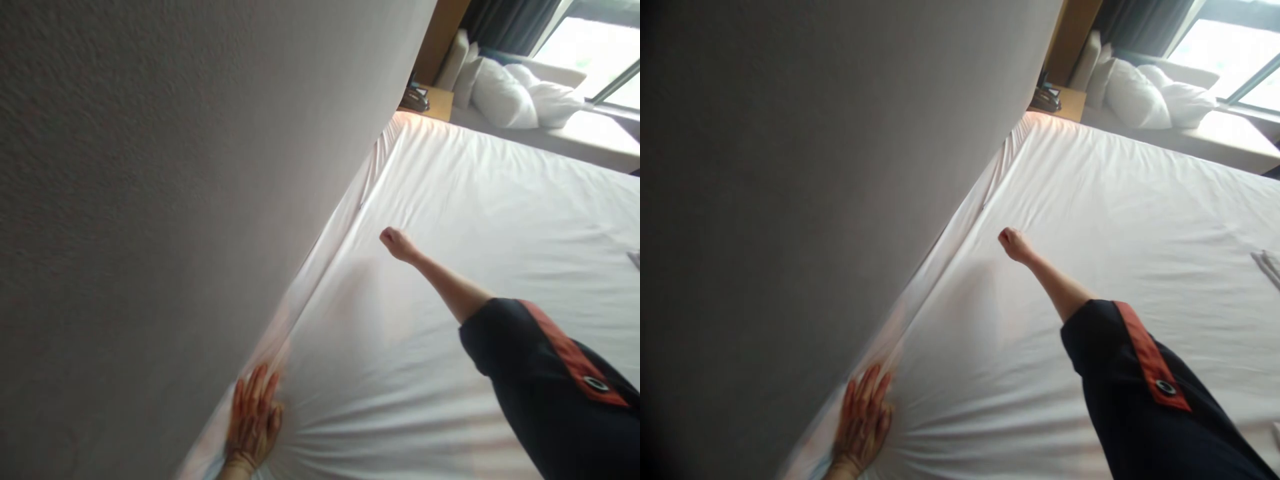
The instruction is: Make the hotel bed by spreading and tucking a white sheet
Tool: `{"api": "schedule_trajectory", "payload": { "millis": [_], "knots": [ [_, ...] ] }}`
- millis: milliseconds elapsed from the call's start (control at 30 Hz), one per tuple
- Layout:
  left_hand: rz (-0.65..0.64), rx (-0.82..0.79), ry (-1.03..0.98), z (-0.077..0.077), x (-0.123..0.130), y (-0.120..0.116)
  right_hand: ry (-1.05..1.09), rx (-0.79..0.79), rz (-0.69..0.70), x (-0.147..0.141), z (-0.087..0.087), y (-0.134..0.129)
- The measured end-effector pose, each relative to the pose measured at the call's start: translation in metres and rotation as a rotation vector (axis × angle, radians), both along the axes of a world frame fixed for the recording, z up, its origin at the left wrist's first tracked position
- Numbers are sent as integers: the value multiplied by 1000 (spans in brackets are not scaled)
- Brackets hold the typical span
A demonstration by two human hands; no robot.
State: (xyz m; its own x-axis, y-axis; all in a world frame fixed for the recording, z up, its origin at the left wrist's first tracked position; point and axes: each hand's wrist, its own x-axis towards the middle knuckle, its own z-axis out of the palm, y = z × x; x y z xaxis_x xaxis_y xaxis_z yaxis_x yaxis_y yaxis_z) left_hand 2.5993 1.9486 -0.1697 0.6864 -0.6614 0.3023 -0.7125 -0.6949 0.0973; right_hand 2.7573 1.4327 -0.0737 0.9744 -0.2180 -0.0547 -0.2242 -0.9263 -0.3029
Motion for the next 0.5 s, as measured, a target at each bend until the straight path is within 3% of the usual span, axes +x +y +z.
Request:
{"api": "schedule_trajectory", "payload": {
  "millis": [67,167,300,400,500],
  "knots": [
    [-6,-14,1,-1,0,0,11,-28,19,-26,7,-24],
    [-9,-16,8,-2,0,0,19,-48,95,-47,-1,-34],
    [-6,-4,15,-5,-3,2,-4,-99,143,-34,-24,-18],
    [-3,-18,5,-10,-3,2,-50,-173,117,-25,-32,1],
    [-7,-45,8,-16,-4,-1,-150,-258,65,-56,-39,30]
  ]
}}
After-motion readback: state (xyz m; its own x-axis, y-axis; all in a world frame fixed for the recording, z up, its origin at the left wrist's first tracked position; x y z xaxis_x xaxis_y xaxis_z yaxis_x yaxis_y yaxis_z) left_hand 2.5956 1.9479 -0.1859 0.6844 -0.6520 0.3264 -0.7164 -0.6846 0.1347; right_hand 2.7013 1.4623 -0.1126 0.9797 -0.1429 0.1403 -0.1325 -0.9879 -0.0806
